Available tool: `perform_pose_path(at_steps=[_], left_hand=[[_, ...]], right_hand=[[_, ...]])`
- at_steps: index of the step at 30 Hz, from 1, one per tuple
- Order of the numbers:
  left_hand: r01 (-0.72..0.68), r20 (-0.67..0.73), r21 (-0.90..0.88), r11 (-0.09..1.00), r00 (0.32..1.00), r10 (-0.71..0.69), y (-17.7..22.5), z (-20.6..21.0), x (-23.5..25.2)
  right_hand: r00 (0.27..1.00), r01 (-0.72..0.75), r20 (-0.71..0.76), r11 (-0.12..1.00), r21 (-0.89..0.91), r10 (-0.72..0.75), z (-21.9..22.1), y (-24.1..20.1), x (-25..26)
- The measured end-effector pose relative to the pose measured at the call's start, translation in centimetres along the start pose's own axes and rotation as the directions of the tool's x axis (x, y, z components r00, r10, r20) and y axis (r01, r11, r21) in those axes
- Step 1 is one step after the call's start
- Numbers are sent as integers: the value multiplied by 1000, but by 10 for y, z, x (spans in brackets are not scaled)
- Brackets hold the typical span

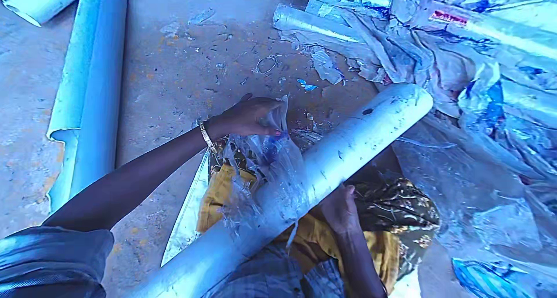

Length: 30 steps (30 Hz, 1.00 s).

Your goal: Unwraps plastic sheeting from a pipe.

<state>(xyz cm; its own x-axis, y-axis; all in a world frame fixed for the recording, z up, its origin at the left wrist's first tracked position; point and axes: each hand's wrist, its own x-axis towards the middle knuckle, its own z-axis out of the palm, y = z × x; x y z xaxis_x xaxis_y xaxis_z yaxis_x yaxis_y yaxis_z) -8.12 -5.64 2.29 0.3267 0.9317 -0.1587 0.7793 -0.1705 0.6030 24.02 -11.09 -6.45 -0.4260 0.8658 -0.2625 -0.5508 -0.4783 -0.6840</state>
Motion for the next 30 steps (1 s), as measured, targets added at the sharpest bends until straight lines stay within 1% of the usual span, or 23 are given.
perform_pose_path(at_steps=[1, 2, 5, 7, 8, 9, 10, 11, 12, 13, 14, 15, 18, 20, 21, 22, 23, 24, 25, 27, 28, 29, 30], left_hand=[[13, -52, 25, 1000, 999, -11, -5, -3, -2], [11, -54, 27, 1000, 999, -9, -9, -5, -3], [-8, 86, 17, 1000, 996, 6, -10, -7, -3], [24, 188, 61, 998, 982, -35, -5, -8, 1], [38, 214, 70, 997, 975, -52, -4, -9, 2], [57, 232, 91, 994, 970, -77, -2, -12, 4], [71, 242, 126, 989, 965, -100, -2, -15, 5], [62, 234, 148, 987, 968, -96, -3, -17, 5], [28, 220, 150, 988, 974, -60, -4, -20, 5], [-21, 211, 140, 990, 977, -9, -5, -22, 4], [-77, 220, 142, 987, 974, 44, -3, -23, 3], [-130, 238, 142, 981, 967, 93, 1, -22, 1], [-220, 286, 218, 951, 946, 154, 16, -11, -6], [-212, 208, 224, 951, 964, 166, 22, -12, -12], [-180, 115, 189, 965, 980, 161, 22, -17, -16], [-144, -26, 136, 980, 989, 148, 17, -22, -19], [-99, -194, 69, 993, 975, 111, 6, -25, -22], [-55, -356, 7, 998, 933, 54, -7, -29, -24], [11, -460, -42, 999, 887, -30, -22, -32, -27], [175, -486, -82, 981, 853, -193, -47, -33, -40], [219, -464, -79, 973, 855, -230, -56, -29, -47], [218, -445, -77, 973, 866, -229, -64, -22, -54], [183, -446, -71, 981, 873, -196, -70, -15, -62]], right_hand=[[1000, 10, -21, 1000, 6, -10, 7, 1, 0], [999, 13, -50, 1000, 13, -13, 14, 2, 0], [989, 46, -140, 998, -52, -53, 26, 2, 1], [977, 99, -169, 977, -190, -132, 23, -1, 0], [961, 137, -188, 938, -318, -204, 20, -3, -1], [932, 178, -202, 867, -465, -300, 18, -7, -4], [884, 241, -184, 757, -608, -430, 15, -11, -8], [818, 316, -120, 615, -723, -562, 17, -16, -12], [746, 404, -10, 464, -789, -666, 20, -23, -16], [678, 479, 117, 316, -819, -726, 26, -30, -19], [639, 520, 229, 193, -832, -734, 35, -38, -21], [637, 525, 319, 92, -846, -702, 46, -44, -21], [742, 462, 500, -200, -864, -447, 85, -51, -11], [798, 447, 552, -376, -812, -243, 112, -43, 1], [805, 456, 571, -444, -771, -164, 123, -36, 7], [804, 466, 585, -499, -730, -105, 134, -27, 12], [802, 469, 593, -550, -692, -63, 145, -19, 18], [813, 457, 582, -600, -656, -17, 155, -10, 23], [849, 431, 526, -642, -634, 51, 165, -4, 27], [922, 365, 338, -715, -596, 189, 179, 4, 35], [930, 353, 302, -734, -580, 208, 179, 6, 38], [923, 351, 346, -741, -572, 170, 174, 5, 40], [877, 364, 476, -740, -566, 68, 162, 4, 40]])
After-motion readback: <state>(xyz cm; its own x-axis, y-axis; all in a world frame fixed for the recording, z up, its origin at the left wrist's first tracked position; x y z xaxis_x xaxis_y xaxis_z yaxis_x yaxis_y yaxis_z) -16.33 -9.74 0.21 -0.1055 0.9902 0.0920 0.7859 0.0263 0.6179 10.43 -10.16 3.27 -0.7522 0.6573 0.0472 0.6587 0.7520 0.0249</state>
